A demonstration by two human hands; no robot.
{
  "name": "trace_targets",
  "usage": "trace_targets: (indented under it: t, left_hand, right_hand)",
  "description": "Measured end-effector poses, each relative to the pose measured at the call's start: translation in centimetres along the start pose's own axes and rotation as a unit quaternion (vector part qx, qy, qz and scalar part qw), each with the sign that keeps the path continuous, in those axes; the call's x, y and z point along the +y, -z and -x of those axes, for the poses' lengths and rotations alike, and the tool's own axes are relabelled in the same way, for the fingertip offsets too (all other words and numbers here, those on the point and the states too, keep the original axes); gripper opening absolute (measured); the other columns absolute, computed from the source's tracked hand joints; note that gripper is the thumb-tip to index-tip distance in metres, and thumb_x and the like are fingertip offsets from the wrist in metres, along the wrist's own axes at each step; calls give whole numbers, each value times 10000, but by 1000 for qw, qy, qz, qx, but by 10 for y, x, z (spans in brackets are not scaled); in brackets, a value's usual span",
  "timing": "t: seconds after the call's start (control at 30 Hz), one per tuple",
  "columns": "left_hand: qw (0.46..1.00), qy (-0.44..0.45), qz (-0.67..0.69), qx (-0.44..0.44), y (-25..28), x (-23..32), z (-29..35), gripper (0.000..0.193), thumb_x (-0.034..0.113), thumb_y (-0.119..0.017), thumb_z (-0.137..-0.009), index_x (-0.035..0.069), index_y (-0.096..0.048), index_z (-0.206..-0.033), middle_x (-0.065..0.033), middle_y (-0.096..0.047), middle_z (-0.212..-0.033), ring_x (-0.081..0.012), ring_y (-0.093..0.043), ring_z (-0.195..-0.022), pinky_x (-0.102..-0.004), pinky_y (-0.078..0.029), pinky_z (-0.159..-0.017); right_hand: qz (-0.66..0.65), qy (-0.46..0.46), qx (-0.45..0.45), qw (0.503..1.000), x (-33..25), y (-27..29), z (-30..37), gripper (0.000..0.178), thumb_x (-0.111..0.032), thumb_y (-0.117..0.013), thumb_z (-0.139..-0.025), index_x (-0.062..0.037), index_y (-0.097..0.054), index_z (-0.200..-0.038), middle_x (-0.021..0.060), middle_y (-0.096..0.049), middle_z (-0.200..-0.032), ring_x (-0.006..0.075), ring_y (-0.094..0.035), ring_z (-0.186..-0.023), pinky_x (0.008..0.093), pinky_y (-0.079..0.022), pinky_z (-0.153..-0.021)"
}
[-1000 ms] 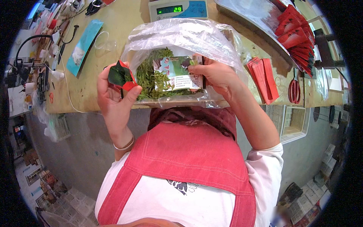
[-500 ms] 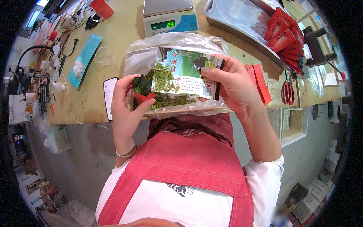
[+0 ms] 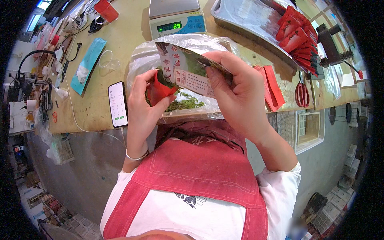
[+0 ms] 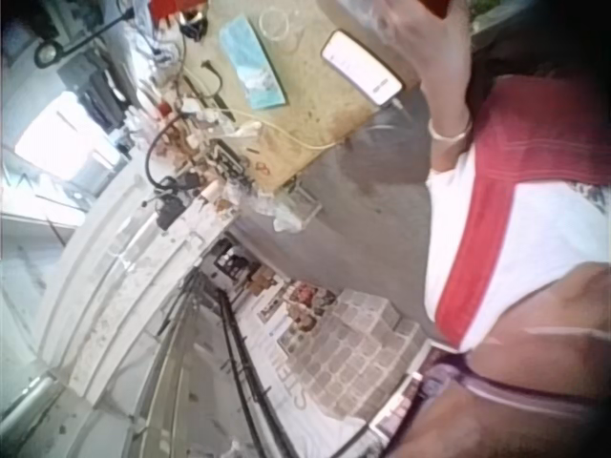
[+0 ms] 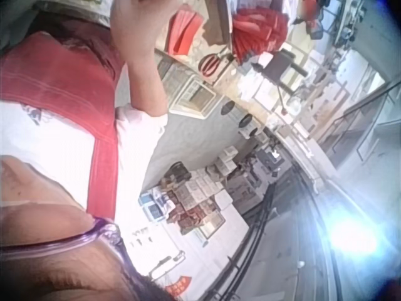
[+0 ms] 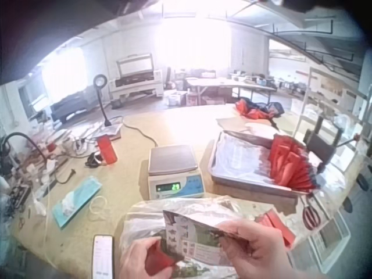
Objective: The person scoops dried green vegetables from a large plastic bag into small red packets. They weigh each filled packet on a digital scale, adjust the contents to reach a target weight, and place the packets on a tray. The process is repeated for multiple packets.
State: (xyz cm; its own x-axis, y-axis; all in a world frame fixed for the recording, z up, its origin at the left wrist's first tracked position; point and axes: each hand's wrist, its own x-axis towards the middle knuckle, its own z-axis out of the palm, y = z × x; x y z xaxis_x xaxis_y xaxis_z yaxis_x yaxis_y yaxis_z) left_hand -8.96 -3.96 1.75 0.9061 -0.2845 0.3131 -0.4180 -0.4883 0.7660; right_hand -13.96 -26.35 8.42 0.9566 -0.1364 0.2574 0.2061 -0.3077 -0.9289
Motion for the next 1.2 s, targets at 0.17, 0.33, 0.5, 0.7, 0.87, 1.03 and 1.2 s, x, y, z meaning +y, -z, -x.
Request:
trace_targets:
  t: [0.17, 0.33, 0.5, 0.7, 0.87, 1.03, 1.2]
  left_hand:
    - [995, 8, 93, 30, 5, -10, 1, 650, 49, -893, -751, 24, -588, -1324, -116, -656, -1233, -258, -666, -1118, -381, -532, -990]
    - [942, 74, 327, -5, 2, -9, -2, 655, 24, -882, -812, 22, -559, -1382, -74, -665, -1244, -165, -668, -1124, -342, -542, -1022]
    - [939, 98, 327, -28, -1, -18, -8, 679, 16, -882, -819, 12, -545, -1409, -69, -668, -1262, -157, -668, -1145, -339, -540, -1035]
    - [930, 105, 350, -42, -9, -16, -7, 698, 18, -885, -823, -4, -532, -1424, -72, -672, -1260, -156, -662, -1154, -350, -534, -1048]
    - [882, 133, 446, -74, -10, -15, -5, 712, 2, -882, -820, -4, -523, -1434, -77, -662, -1273, -158, -644, -1169, -355, -522, -1055]
    - [916, 108, 384, -29, -2, -10, -2, 706, -5, -865, -830, -20, -509, -1440, -95, -652, -1297, -177, -637, -1191, -363, -509, -1066]
    - [931, 7, 364, 7, 41, 5, -37, 790, -26, -880, -793, -29, -486, -1477, -147, -649, -1369, -219, -637, -1262, -358, -511, -1081]
  right_hand:
    - [36, 104, 61, 992, -7, 4, 5, 218, 42, -624, -1022, 34, -675, -1235, 50, -706, -1015, 73, -640, -949, 226, -517, -820]
    - [112, 130, 59, 983, -2, 12, 12, 237, 62, -613, -1019, 16, -693, -1238, 73, -709, -1001, 75, -637, -879, 225, -514, -734]
    - [88, 107, 68, 988, -9, 15, 24, 232, 70, -608, -1020, 30, -692, -1232, 70, -714, -1025, 82, -642, -921, 224, -516, -791]
    - [42, 94, 41, 994, -13, 18, 24, 237, 75, -608, -1024, 52, -673, -1251, 106, -710, -1139, 119, -649, -1047, 236, -500, -906]
    - [-18, 118, 84, 989, -4, 15, 22, 263, 75, -614, -1022, 63, -654, -1281, 102, -699, -1169, 120, -645, -1071, 243, -501, -928]
    - [46, 127, 128, 982, 9, 25, 23, 284, 22, -673, -1012, 16, -682, -1296, 57, -718, -1173, 96, -655, -1011, 238, -519, -885]
    - [91, 37, -21, 995, 12, 28, 31, 314, 102, -619, -950, -17, -703, -1228, 87, -726, -1018, 109, -671, -893, 258, -531, -775]
